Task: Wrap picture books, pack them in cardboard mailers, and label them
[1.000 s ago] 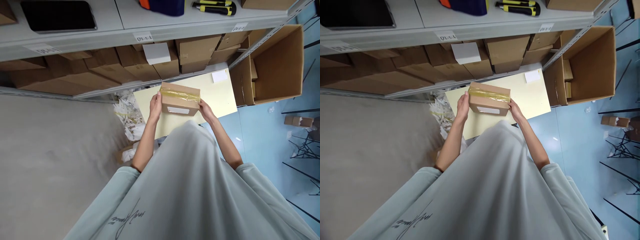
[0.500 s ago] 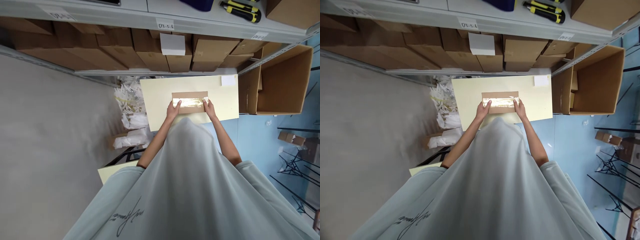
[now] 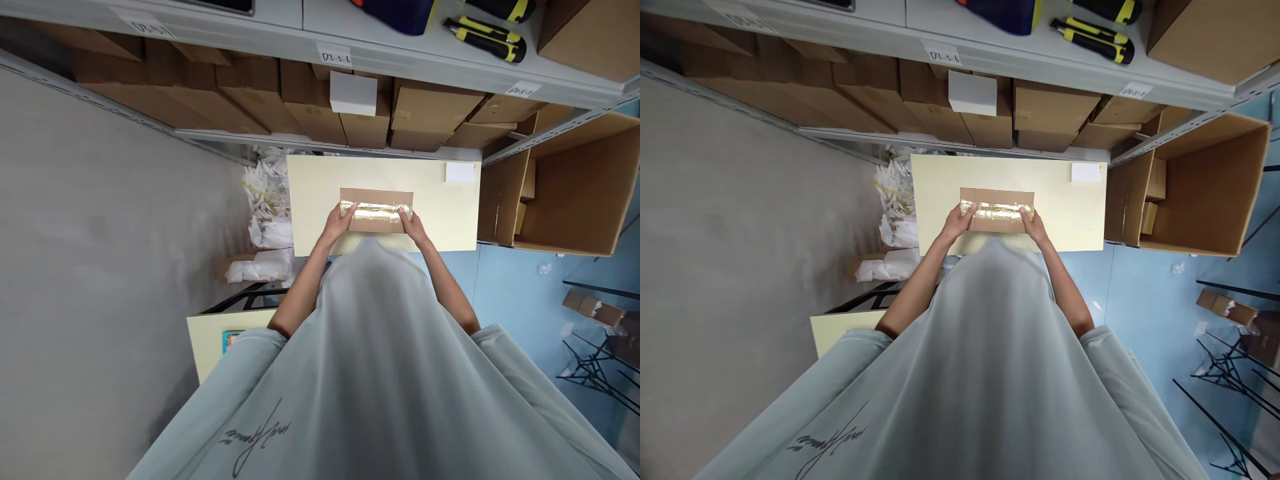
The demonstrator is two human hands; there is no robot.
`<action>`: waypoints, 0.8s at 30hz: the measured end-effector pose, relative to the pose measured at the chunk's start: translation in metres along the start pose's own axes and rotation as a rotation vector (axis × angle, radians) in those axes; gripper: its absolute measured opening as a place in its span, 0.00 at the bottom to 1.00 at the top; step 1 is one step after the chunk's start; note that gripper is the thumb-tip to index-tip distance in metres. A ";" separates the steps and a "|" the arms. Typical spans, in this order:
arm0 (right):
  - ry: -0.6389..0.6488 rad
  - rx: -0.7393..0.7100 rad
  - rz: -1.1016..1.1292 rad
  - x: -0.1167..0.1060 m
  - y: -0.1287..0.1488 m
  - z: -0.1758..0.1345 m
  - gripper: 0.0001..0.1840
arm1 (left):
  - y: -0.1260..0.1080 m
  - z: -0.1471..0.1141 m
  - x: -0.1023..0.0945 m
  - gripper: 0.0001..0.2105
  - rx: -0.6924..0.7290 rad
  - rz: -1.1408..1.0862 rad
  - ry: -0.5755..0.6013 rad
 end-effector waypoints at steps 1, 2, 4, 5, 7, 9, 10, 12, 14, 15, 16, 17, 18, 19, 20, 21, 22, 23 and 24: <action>-0.001 -0.042 0.001 -0.003 0.005 -0.001 0.55 | -0.003 -0.001 -0.003 0.22 0.029 0.023 -0.018; -0.005 -0.093 0.001 -0.007 0.011 -0.003 0.53 | -0.006 -0.003 -0.006 0.21 0.061 0.054 -0.046; -0.013 -0.178 -0.010 -0.016 0.019 -0.006 0.50 | -0.011 -0.005 -0.012 0.21 0.121 0.107 -0.100; -0.015 -0.197 -0.021 -0.020 0.020 -0.006 0.49 | -0.012 -0.006 -0.012 0.22 0.134 0.119 -0.111; -0.020 -0.202 -0.043 -0.027 0.014 -0.005 0.48 | -0.008 -0.006 -0.008 0.26 0.121 0.105 -0.097; -0.022 -0.187 -0.074 -0.032 0.003 -0.002 0.46 | -0.002 -0.004 -0.001 0.30 0.092 0.059 -0.065; -0.017 -0.171 -0.094 -0.032 -0.004 0.000 0.46 | 0.002 -0.003 0.003 0.32 0.081 0.038 -0.052; -0.005 -0.116 -0.133 -0.031 -0.020 0.003 0.44 | 0.011 -0.001 0.010 0.33 0.044 0.022 -0.038; 0.002 -0.054 -0.148 -0.028 -0.034 0.005 0.43 | 0.024 0.001 0.013 0.34 -0.018 0.046 -0.033; 0.003 -0.030 -0.146 -0.027 -0.039 0.005 0.43 | 0.029 0.002 0.013 0.35 -0.045 0.063 -0.030; 0.002 -0.009 -0.144 -0.025 -0.043 0.005 0.44 | 0.032 0.002 0.013 0.38 -0.056 0.076 -0.021; 0.004 0.010 -0.141 -0.023 -0.045 0.005 0.47 | 0.034 0.001 0.013 0.41 -0.049 0.078 -0.003; 0.009 0.027 -0.137 -0.021 -0.045 0.005 0.51 | 0.033 0.000 0.014 0.45 -0.028 0.071 0.020; 0.014 0.041 -0.128 -0.020 -0.045 0.004 0.56 | 0.032 -0.001 0.014 0.49 -0.002 0.058 0.043; 0.016 0.049 -0.113 -0.018 -0.043 0.002 0.61 | 0.030 -0.002 0.013 0.52 0.023 0.043 0.060; 0.004 0.053 -0.088 -0.018 -0.040 0.000 0.64 | 0.028 -0.003 0.012 0.53 0.039 0.028 0.068; -0.020 0.055 -0.057 -0.019 -0.037 -0.002 0.65 | 0.027 -0.003 0.010 0.52 0.047 0.015 0.064; -0.053 0.056 -0.029 -0.021 -0.033 -0.005 0.63 | 0.026 -0.003 0.008 0.49 0.055 0.009 0.053; -0.083 0.052 -0.008 -0.023 -0.030 -0.007 0.60 | 0.025 -0.003 0.008 0.46 0.066 0.004 0.048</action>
Point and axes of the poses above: each hand's wrist, its own z-axis towards the middle knuckle, its own x-axis out of the palm, y = z × x, the point moved 9 cm from there along z, towards the middle knuckle, and after that the axes turned 7 degrees about -x, right-handed, at the moved point
